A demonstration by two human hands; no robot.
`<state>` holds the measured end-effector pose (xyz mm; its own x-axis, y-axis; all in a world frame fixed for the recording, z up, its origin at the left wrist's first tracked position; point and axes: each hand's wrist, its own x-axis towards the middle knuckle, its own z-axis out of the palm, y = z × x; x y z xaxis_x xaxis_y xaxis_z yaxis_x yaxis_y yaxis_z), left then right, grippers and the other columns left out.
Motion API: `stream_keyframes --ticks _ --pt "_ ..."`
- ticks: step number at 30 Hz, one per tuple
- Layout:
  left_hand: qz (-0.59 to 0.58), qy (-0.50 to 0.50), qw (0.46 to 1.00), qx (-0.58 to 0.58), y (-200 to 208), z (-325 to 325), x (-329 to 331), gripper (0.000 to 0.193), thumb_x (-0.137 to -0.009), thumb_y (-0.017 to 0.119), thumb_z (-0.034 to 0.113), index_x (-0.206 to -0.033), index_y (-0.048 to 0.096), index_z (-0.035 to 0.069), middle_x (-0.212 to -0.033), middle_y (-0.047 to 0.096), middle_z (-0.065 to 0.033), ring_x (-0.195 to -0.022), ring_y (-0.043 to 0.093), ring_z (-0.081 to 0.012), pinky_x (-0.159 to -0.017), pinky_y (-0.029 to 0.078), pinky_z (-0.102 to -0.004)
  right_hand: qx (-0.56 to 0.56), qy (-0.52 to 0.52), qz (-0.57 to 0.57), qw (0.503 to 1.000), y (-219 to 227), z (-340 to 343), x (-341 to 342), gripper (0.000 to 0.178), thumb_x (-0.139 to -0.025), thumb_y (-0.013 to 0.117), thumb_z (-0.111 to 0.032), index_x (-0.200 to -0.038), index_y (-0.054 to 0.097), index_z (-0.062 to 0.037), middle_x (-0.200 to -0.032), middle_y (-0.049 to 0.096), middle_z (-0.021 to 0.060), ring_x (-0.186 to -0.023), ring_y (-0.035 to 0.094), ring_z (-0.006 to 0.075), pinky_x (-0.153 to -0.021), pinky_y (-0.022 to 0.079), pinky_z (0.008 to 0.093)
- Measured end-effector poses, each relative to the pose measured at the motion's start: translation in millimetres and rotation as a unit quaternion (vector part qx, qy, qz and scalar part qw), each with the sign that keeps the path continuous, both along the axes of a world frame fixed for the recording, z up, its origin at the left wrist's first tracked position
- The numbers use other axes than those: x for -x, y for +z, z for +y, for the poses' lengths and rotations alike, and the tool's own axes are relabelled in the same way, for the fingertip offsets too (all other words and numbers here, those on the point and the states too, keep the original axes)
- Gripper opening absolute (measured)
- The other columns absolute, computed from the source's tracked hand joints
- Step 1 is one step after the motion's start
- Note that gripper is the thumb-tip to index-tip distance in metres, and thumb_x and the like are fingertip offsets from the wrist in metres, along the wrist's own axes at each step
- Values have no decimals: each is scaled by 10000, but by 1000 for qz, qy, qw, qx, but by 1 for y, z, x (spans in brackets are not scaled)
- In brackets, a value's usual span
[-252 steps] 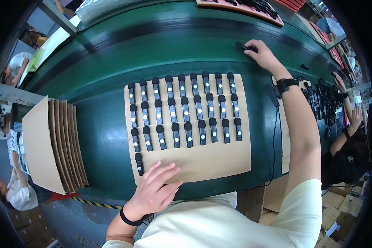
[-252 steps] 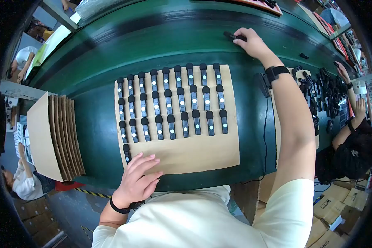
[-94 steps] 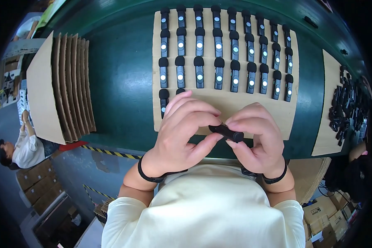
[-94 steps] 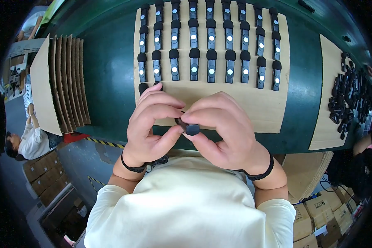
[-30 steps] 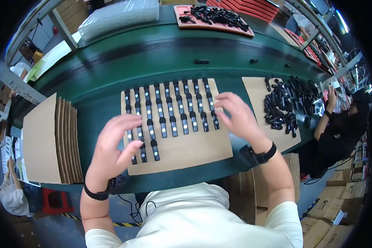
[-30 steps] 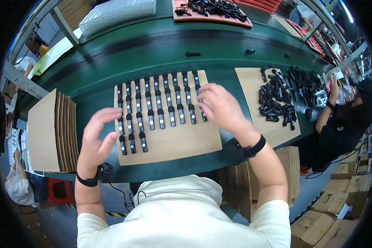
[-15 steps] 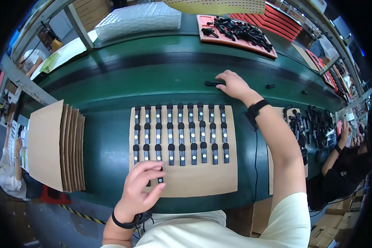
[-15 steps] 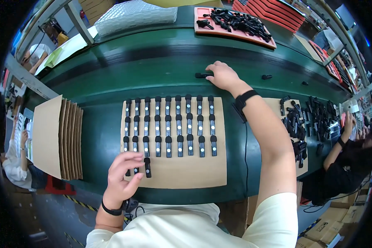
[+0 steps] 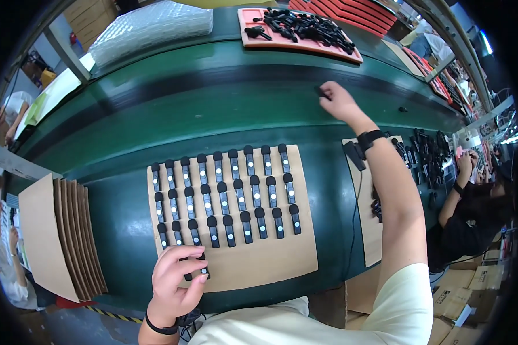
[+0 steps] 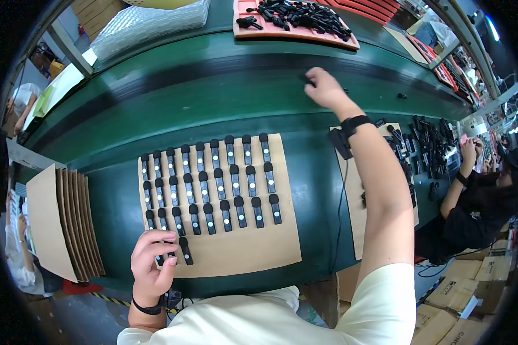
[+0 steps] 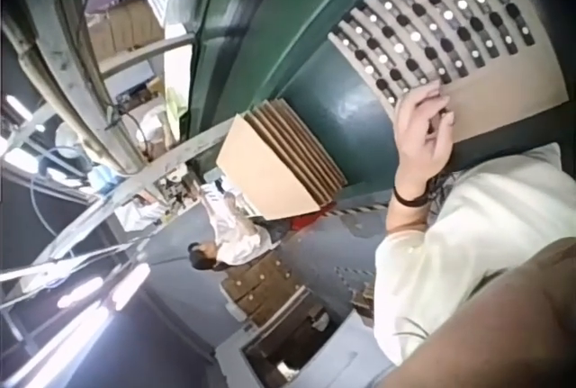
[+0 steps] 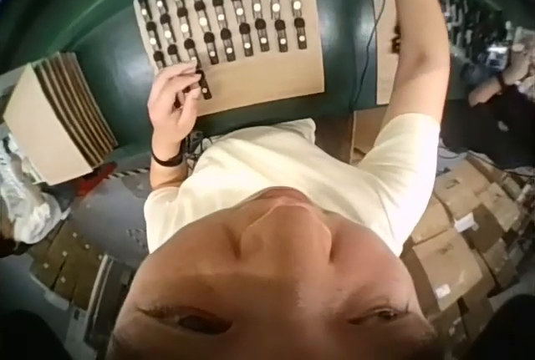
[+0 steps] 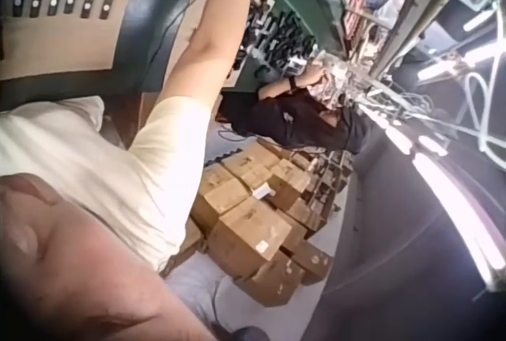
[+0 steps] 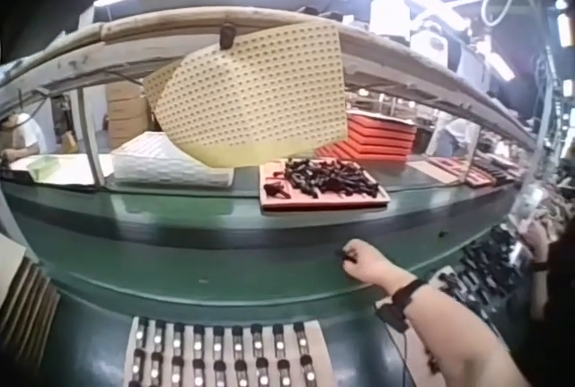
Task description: The person picks up microphones one at a time from a cardboard sheet, turns them over to press buttons, and arranges them in rows before replacing the sheet with a new one from a stack.
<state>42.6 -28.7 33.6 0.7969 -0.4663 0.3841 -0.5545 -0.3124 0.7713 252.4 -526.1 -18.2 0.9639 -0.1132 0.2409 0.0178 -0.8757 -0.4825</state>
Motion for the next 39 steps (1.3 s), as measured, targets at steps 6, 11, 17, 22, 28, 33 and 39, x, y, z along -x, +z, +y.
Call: stream_keyframes --ticks 6,11,17,22,28,33,39 --pt "-7 -9 1000 -4 -2 -2 -4 115 -790 648 20 -902 640 -6 -1035 648 -171 -898 640 -273 -780 517 -358 100 -166 29 981 -22 -84 9 337 -820 647 -135 -1128 594 -9 -1070 649 226 -1017 624 396 -915 496 398" --pt "-14 -14 1000 -4 1 -9 -3 124 -778 645 8 -902 641 -2 -1036 653 -168 -887 639 -277 -785 514 -365 143 -134 56 979 -30 -76 33 288 -865 667 -121 -1126 586 -31 -892 620 147 -878 613 274 -827 489 369" --pt "-26 -20 999 28 -2 -6 2 203 -740 713 17 -935 655 12 -1074 661 -159 -868 647 -283 -784 505 -389 -26 -1 51 998 30 37 71 271 -891 661 -117 -1147 615 -41 -899 622 80 -842 594 190 -783 483 307" --pt "-56 -36 996 52 3 -12 3 263 -759 727 36 -1013 664 20 -1092 657 -159 -888 637 -306 -815 498 -401 -282 129 37 950 66 154 194 213 -915 632 -112 -1084 662 14 -934 630 51 -756 568 97 -710 461 238" --pt "2 -89 994 67 1 -25 10 351 -763 766 63 -1088 646 7 -1042 675 -147 -907 638 -326 -868 496 -438 -438 206 92 870 50 237 269 209 -878 662 -6 -1084 694 -12 -867 628 41 -692 524 90 -628 420 233" --pt "-11 -90 992 83 -9 -10 19 362 -766 797 87 -1080 643 -8 -981 689 -134 -897 654 -322 -900 503 -455 -407 213 47 887 47 267 282 235 -848 744 -116 -1011 682 42 -853 635 92 -726 576 162 -649 441 268" --pt "4 -73 994 85 -21 2 29 310 -786 790 86 -1043 652 -19 -978 694 -137 -897 661 -292 -913 506 -450 -409 226 24 884 35 282 284 267 -803 796 -122 -998 689 27 -842 631 92 -713 566 171 -635 430 273"
